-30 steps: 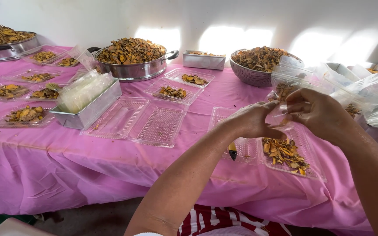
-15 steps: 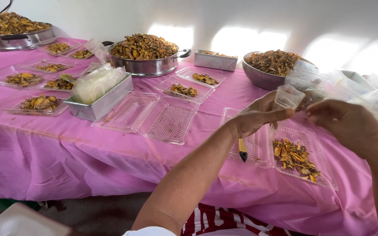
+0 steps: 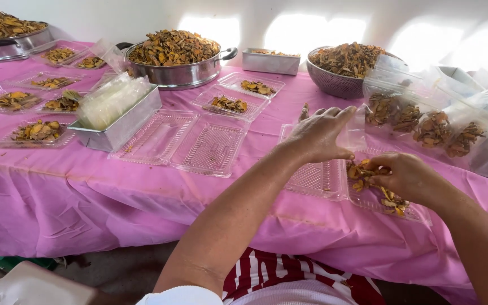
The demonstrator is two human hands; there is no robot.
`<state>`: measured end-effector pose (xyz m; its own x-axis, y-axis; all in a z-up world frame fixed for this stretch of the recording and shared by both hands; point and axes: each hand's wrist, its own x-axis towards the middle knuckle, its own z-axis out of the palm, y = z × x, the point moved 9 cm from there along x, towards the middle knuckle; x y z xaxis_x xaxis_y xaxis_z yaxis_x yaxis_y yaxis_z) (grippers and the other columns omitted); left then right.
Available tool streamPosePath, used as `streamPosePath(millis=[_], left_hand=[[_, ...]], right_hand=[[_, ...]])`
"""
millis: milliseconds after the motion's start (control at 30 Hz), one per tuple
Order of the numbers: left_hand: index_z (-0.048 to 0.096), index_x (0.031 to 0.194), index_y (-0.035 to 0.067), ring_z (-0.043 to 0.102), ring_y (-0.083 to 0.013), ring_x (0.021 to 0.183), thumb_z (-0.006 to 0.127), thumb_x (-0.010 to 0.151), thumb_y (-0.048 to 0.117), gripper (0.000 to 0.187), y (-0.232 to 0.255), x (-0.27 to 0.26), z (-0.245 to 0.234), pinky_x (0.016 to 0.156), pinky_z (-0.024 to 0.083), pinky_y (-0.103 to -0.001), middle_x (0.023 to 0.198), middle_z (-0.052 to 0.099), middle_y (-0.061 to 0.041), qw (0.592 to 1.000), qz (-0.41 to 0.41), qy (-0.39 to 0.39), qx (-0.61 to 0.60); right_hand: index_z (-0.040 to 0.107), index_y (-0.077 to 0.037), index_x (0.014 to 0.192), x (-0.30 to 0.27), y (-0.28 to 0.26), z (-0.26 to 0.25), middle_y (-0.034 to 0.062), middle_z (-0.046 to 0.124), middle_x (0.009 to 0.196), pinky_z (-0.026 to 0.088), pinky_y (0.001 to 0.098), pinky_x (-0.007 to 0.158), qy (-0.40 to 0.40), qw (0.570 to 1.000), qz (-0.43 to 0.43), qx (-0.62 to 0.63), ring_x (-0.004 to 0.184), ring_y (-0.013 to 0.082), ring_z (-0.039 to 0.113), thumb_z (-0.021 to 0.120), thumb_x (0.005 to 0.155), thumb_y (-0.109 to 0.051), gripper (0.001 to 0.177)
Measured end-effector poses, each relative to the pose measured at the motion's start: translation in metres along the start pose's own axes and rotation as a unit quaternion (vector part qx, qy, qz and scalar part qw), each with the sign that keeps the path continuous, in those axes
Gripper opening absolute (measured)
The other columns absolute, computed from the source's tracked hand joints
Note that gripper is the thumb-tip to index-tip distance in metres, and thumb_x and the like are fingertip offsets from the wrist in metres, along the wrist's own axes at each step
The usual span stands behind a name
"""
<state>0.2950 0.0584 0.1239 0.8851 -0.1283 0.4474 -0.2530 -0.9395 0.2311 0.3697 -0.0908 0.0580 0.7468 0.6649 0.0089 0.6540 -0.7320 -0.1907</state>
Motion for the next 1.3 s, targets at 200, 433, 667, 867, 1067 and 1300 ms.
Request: streamPosePath(millis=[200, 433, 667, 867, 1067, 1300], left_hand=[[0.034, 0.154, 0.013, 0.052, -0.031, 0.13, 0.092, 0.068, 0.056, 0.112, 0.012, -0.001, 0.005, 0.117, 0.023, -0.07, 0.139, 0.058, -0.013, 0.996, -0.048, -0.061, 0.051], [0.033, 0.155, 0.01, 0.058, -0.0315, 0.123, 0.089, 0.069, 0.055, 0.112, 0.033, -0.007, 0.009, 0.093, 0.053, -0.054, 0.138, 0.057, -0.016, 0.991, -0.056, -0.119, 0.041], [0.039, 0.15, 0.012, 0.056, -0.0309, 0.128, 0.088, 0.072, 0.056, 0.102, 0.043, -0.004, 0.023, 0.109, 0.038, -0.064, 0.14, 0.058, -0.01, 0.982, -0.071, -0.169, 0.054], [0.035, 0.155, 0.016, 0.058, -0.0279, 0.127, 0.084, 0.068, 0.061, 0.109, 0.038, -0.001, 0.026, 0.101, 0.047, -0.053, 0.141, 0.058, -0.008, 0.981, -0.094, -0.169, 0.033], [0.031, 0.157, 0.012, 0.062, -0.0301, 0.125, 0.079, 0.065, 0.058, 0.114, 0.036, 0.001, 0.029, 0.094, 0.052, -0.045, 0.151, 0.053, -0.009, 0.988, -0.067, -0.114, -0.078], [0.036, 0.154, -0.001, 0.07, -0.0182, 0.114, 0.085, 0.059, 0.043, 0.115, 0.034, 0.009, 0.043, 0.09, 0.058, -0.029, 0.142, 0.061, -0.011, 0.933, -0.009, -0.036, -0.359]], right_hand=[[0.082, -0.01, 0.114, -0.018, -0.004, -0.029, 0.0073, 0.089, 0.105, 0.063, 0.0369, 0.094, -0.003, 0.99, 0.035, 0.134, 0.091, 0.0216, 0.083, 0.08, 0.088, -0.008, 0.026], [0.079, 0.001, 0.108, -0.023, 0.006, -0.065, 0.0183, 0.078, 0.092, 0.06, 0.0367, 0.087, 0.136, 0.919, 0.027, 0.368, 0.083, 0.027, 0.072, 0.084, 0.082, 0.0, 0.026], [0.076, 0.003, 0.117, -0.017, -0.007, -0.045, 0.0149, 0.082, 0.103, 0.059, 0.0332, 0.088, 0.112, 0.933, 0.019, 0.343, 0.096, 0.0219, 0.076, 0.076, 0.086, 0.008, 0.031], [0.07, 0.004, 0.118, -0.034, -0.022, -0.066, 0.018, 0.077, 0.106, 0.061, 0.0352, 0.094, 0.143, 0.903, -0.018, 0.405, 0.097, 0.0258, 0.075, 0.077, 0.082, 0.011, 0.038], [0.061, 0.011, 0.115, -0.04, -0.026, -0.076, 0.0257, 0.07, 0.116, 0.064, 0.0463, 0.092, 0.154, 0.872, -0.046, 0.463, 0.105, 0.0361, 0.072, 0.061, 0.092, 0.019, 0.025], [0.064, 0.009, 0.113, -0.048, -0.026, -0.1, 0.0203, 0.072, 0.109, 0.062, 0.0351, 0.093, 0.232, 0.878, -0.117, 0.401, 0.102, 0.0274, 0.072, 0.065, 0.088, 0.023, 0.028]])
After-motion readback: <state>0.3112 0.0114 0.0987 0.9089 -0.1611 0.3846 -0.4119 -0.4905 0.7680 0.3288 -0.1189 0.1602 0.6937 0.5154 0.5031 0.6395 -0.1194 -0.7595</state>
